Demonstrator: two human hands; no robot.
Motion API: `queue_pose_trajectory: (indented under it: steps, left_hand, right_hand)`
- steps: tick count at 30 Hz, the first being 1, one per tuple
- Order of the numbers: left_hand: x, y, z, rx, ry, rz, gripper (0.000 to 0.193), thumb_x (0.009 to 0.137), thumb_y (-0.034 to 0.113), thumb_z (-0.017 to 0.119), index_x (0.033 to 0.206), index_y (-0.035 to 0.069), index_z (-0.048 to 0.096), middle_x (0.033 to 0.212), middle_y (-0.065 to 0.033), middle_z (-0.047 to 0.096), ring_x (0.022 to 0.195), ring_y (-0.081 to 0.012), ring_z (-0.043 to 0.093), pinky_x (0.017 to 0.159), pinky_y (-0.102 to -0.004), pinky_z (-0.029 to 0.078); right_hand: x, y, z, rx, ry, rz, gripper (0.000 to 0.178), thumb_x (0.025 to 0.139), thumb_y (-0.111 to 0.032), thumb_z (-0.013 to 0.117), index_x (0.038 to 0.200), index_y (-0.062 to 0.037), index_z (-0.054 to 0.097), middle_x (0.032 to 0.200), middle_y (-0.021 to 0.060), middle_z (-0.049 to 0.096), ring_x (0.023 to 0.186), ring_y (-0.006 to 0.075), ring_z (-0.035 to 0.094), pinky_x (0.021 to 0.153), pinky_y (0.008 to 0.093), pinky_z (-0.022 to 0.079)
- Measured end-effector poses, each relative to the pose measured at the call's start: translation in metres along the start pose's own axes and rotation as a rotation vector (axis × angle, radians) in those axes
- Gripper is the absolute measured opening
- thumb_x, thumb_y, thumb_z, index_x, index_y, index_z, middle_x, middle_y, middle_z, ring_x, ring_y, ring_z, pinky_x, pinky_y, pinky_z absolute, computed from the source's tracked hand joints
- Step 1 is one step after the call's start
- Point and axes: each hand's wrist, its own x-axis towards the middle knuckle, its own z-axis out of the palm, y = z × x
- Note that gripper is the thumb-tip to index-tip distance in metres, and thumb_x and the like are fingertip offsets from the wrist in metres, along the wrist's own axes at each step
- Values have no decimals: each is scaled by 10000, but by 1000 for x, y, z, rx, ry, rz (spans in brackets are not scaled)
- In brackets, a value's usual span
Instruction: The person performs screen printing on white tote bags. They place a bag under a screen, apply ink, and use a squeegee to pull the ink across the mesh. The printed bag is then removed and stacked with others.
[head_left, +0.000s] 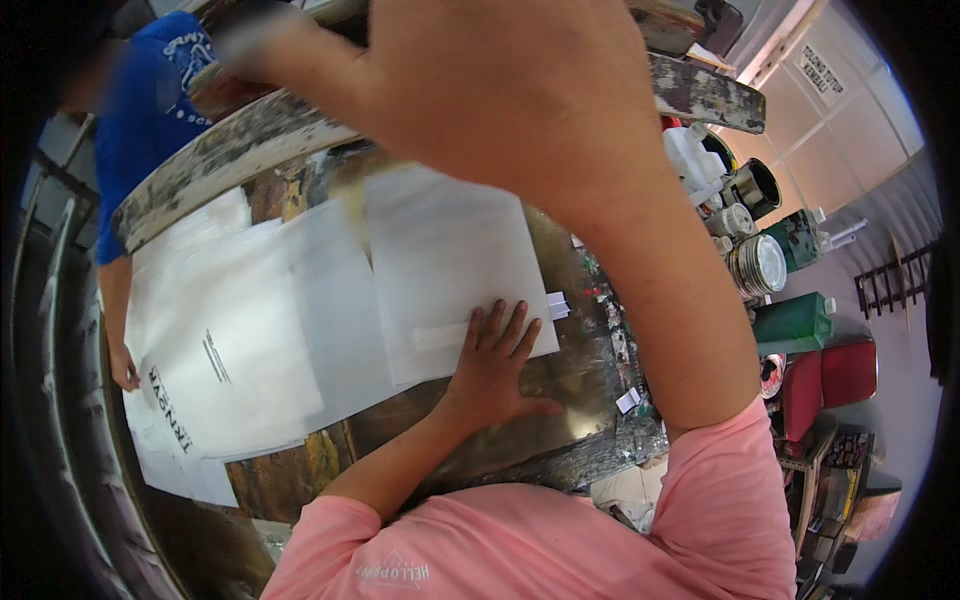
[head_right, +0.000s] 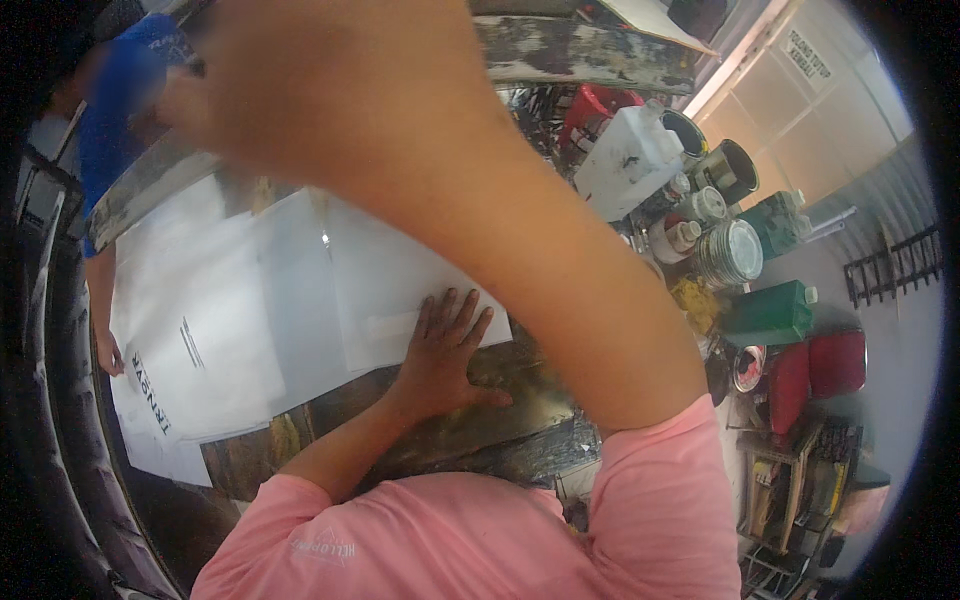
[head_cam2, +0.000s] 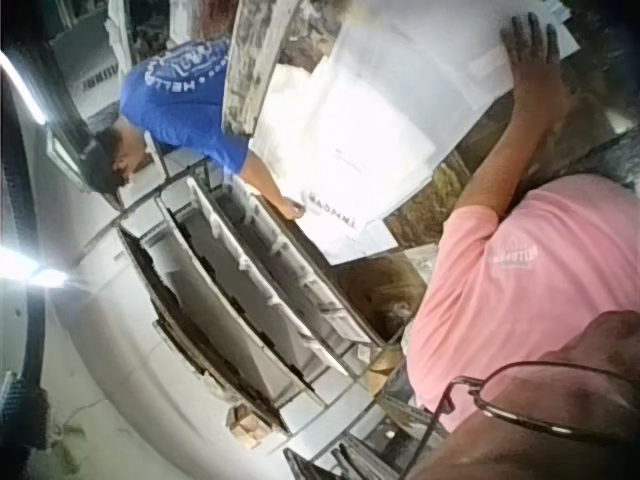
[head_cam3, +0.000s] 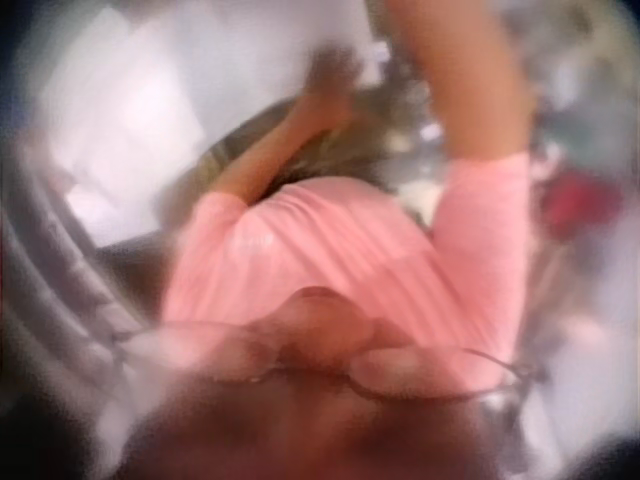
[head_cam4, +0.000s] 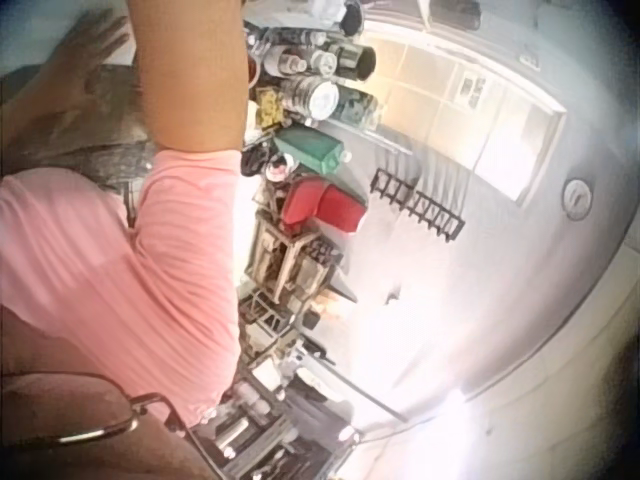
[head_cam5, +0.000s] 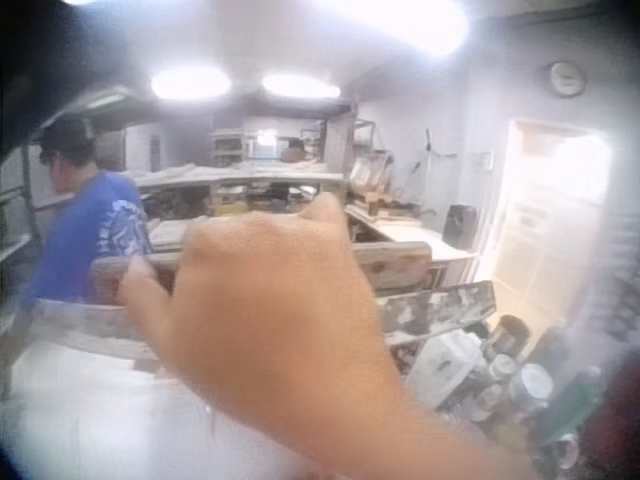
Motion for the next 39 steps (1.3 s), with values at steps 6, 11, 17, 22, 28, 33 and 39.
queue_pose_trajectory:
  steps: [6,11,17,22,28,33,39]
  left_hand:
    - [-7,0,15,-10,76,39,1227,802,912,636,1626,20,459,1723,-244,354,1591,-486,303,1294,-663,206]
    - [-25,-20,-51,-181,397,-150,951,729,489,972,1495,58,608,1504,-188,638,1373,-414,601,1201,-529,425]
    - [-120,-73,-188,-1191,966,-245,1265,777,62,978,1729,13,146,1332,-122,672,1171,-205,673,861,-331,623]
    - [-168,-61,-116,-713,639,-603,1123,637,441,1037,1560,19,553,1228,-99,655,1101,-248,651,910,-425,539]
    - [-191,-75,-57,85,448,-706,1236,403,694,970,1475,143,697,1074,-58,590,1086,-276,509,1009,-453,318]
    - [-194,-79,-55,83,426,-694,1228,411,715,964,1451,119,700,1052,-57,570,1064,-285,503,1011,-453,325]
    - [-194,-78,-59,55,413,-703,1251,417,772,940,1440,94,696,1046,-67,557,1065,-287,484,1005,-455,320]
  right_hand:
    - [-6,12,18,71,73,0,589,1083,-495,503,707,-66,649,613,47,579,597,232,556,997,528,466]
    - [-4,13,27,136,199,-45,551,1060,-474,521,684,-86,624,596,37,568,570,223,529,959,499,474]
    - [-104,-1,69,24,95,-88,759,952,-534,703,1432,40,581,953,163,683,925,360,646,945,511,441]
    - [-192,-3,98,213,-448,-116,345,955,-451,753,1038,-116,762,1050,118,664,1012,327,626,866,477,474]
    - [-266,-22,161,364,-548,2,409,896,-383,815,1190,-108,744,1091,101,711,1011,327,685,850,471,574]
    - [-253,-13,202,268,-349,-60,519,809,-310,874,1260,-121,701,1139,90,694,1038,315,668,865,444,587]
    - [-150,51,314,255,-155,-83,362,876,-343,832,1141,-134,701,1032,74,645,976,314,658,794,469,568]
